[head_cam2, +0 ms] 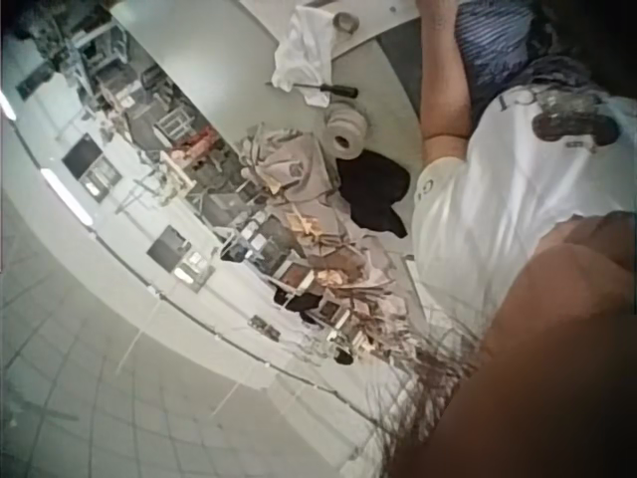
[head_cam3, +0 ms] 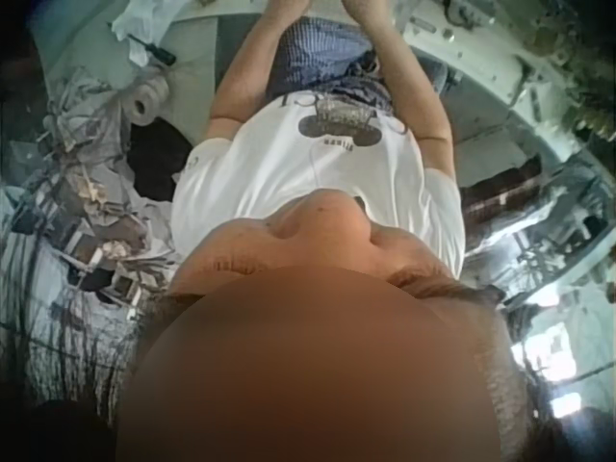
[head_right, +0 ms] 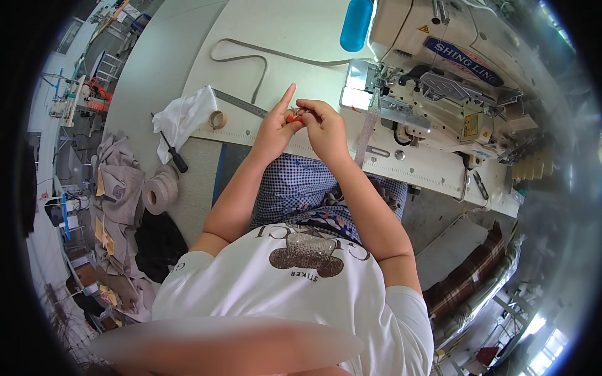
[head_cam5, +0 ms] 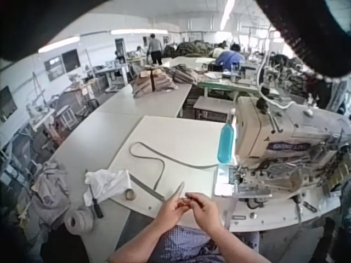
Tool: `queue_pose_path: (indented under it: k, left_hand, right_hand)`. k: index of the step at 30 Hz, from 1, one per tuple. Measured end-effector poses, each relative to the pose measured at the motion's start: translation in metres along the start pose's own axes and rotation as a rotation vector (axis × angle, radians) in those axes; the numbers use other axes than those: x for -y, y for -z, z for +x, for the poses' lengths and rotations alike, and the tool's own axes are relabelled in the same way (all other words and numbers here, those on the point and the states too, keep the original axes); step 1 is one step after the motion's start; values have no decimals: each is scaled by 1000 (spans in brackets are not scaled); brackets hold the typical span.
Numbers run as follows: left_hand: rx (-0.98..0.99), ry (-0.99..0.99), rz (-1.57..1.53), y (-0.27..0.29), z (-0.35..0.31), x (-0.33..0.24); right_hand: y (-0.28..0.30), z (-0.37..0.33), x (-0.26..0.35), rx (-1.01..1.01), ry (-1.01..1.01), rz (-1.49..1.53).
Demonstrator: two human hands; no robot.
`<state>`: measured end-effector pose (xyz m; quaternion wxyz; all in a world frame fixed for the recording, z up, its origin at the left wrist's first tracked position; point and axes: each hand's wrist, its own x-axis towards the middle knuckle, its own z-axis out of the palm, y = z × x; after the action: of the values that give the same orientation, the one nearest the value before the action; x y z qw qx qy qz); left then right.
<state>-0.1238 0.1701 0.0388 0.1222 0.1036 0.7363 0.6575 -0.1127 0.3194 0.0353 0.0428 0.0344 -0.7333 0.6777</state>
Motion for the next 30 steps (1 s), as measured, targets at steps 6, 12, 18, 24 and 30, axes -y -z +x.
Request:
queue_pose_path:
  k: [6,12,18,24,30]
  left_hand:
    - [-22,-58,142,1,0,2]
    - [-73,-165,138,-4,-2,-2]
    - [-54,-88,212,-1,-5,-13]
    - [13,-98,68,-5,-6,-8]
    - [95,-54,-106,-4,-8,-8]
  right_hand:
    - [-2,-5,5,-14,105,72]
    - [-7,-11,16,-102,262,-128]
    - [2,-13,17,-235,573,-539]
    - [4,-23,18,-363,512,-432]
    - [6,-28,31,-497,432,-151]
